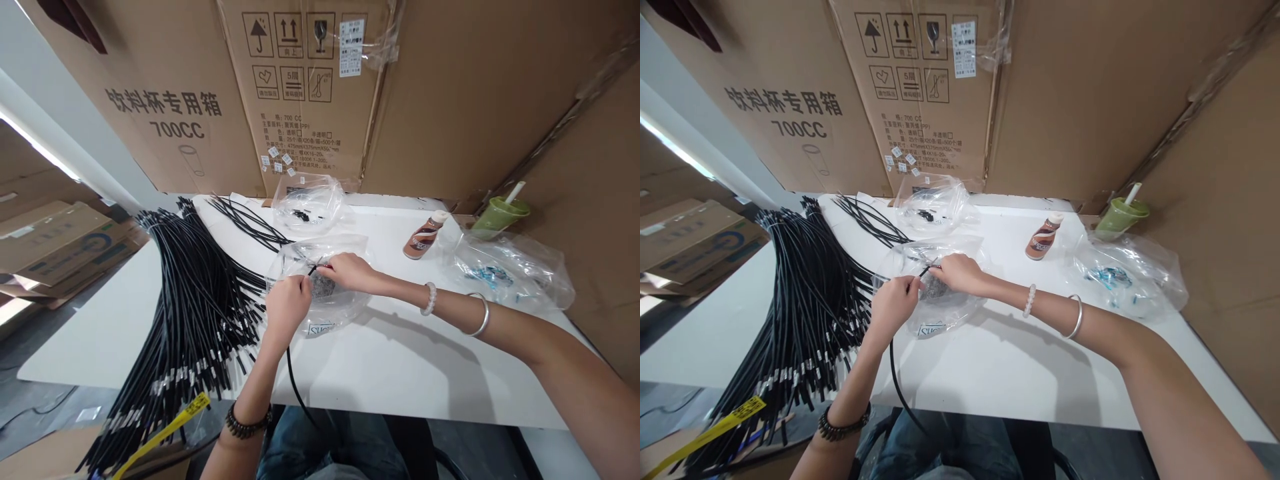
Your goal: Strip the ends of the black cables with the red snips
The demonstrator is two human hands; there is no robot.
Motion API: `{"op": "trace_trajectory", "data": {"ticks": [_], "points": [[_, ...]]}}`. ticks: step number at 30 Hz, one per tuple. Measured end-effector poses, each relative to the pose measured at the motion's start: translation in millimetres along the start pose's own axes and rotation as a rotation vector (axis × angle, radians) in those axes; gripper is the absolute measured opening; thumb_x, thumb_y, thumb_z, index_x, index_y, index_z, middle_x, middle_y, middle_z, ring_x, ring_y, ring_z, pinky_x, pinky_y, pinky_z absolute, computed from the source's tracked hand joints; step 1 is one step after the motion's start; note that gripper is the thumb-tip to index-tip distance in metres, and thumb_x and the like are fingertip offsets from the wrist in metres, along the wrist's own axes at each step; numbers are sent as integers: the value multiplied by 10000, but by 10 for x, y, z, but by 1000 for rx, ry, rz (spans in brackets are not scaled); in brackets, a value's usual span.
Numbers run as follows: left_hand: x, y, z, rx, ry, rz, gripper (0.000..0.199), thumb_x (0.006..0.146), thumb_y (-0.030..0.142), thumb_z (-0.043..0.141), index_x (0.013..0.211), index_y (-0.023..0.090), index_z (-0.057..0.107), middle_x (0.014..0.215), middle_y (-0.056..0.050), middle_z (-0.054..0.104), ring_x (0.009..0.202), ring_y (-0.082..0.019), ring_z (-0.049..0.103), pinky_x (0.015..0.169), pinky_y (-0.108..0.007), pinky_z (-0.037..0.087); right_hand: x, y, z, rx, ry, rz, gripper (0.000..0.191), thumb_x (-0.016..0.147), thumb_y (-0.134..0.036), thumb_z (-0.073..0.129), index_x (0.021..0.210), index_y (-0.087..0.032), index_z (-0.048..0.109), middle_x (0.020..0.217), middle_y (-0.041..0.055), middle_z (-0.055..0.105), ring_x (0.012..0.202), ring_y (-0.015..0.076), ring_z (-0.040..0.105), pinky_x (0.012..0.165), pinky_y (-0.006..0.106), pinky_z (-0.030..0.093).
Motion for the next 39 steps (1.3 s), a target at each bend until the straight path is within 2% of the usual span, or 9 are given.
{"op": "trace_trajectory", "data": {"ticks": [10, 15, 18, 22, 25, 28, 32, 34, 39], "points": [[21, 12, 19, 67, 30, -25, 409, 918, 318, 350, 833, 180, 726, 857, -135, 730, 858, -313, 667, 651, -332, 369, -45, 58, 84, -116, -50, 31, 426, 969, -427, 410, 871, -146, 714, 893, 115, 709, 828, 221, 655, 618, 263, 380], [26, -24, -18, -14, 55, -24, 419, 910, 312, 338, 816, 164, 718, 835, -144, 714, 854, -307, 650, 651, -327, 348, -151, 126, 8, -169, -17, 72, 399, 952, -433, 457, 906, -133, 715, 933, 149, 714, 894, 279, 671, 657, 292, 405], [-48, -54, -74, -135, 53, 18, 407, 905, 331, 334, 832, 186, 707, 715, -87, 671, 759, -247, 630, 635, -300, 343, -282, 131, -86, -186, 38, 98, 345, 954, -374, 472, 915, -119, 700, 944, 166, 710, 901, 295, 669, 660, 303, 387], [-268, -115, -113, -335, -32, 119, 473, 922, 445, 250, 891, 203, 656, 517, 20, 510, 514, -154, 523, 565, -247, 371, -579, 116, -116, -118, 106, 128, 398, 974, -463, 407, 864, -178, 663, 832, 89, 710, 797, 252, 670, 583, 278, 314], [-396, -179, -117, -453, -74, 143, 513, 917, 483, 194, 918, 192, 617, 537, 38, 461, 459, -136, 455, 510, -237, 361, -768, 127, -38, -34, 165, 183, 421, 987, -490, 344, 869, -195, 620, 762, 55, 689, 708, 228, 652, 545, 277, 249], [-399, -232, -142, -415, 8, 81, 433, 898, 453, 266, 902, 209, 624, 523, 36, 415, 507, -158, 454, 552, -251, 344, -820, 142, 77, 57, 187, 223, 365, 981, -455, 379, 840, -189, 585, 729, 43, 673, 671, 214, 632, 535, 272, 227], [-344, -201, -141, -311, 102, 32, 355, 880, 338, 284, 897, 208, 615, 607, -11, 544, 600, -191, 531, 632, -281, 364, -836, 148, 243, 180, 213, 258, 322, 973, -450, 391, 830, -206, 545, 716, 4, 653, 650, 177, 599, 541, 249, 261], [-351, -180, -118, -360, 110, 43, 335, 891, 370, 305, 935, 208, 594, 654, -14, 585, 621, -190, 561, 638, -273, 390, -910, 143, 374, 336, 280, 293, 365, 973, -502, 352, 835, -213, 529, 651, -18, 602, 601, 156, 557, 544, 236, 292], [-450, -204, -111, -470, 144, 99, 370, 896, 510, 406, 1074, 239, 586, 494, 72, 456, 448, -149, 461, 512, -224, 385, -1172, 71, 828, 1009, 532, 347, 445, 886, -647, 422, 827, -218, 525, 530, -49, 408, 489, 134, 400, 483, 232, 275]]}}
Point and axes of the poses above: each hand's wrist, its own x-axis towards the middle knuckle, its own z-axis out of the palm, y = z × x, the point moved 5 cm from there along x, towards the middle knuckle
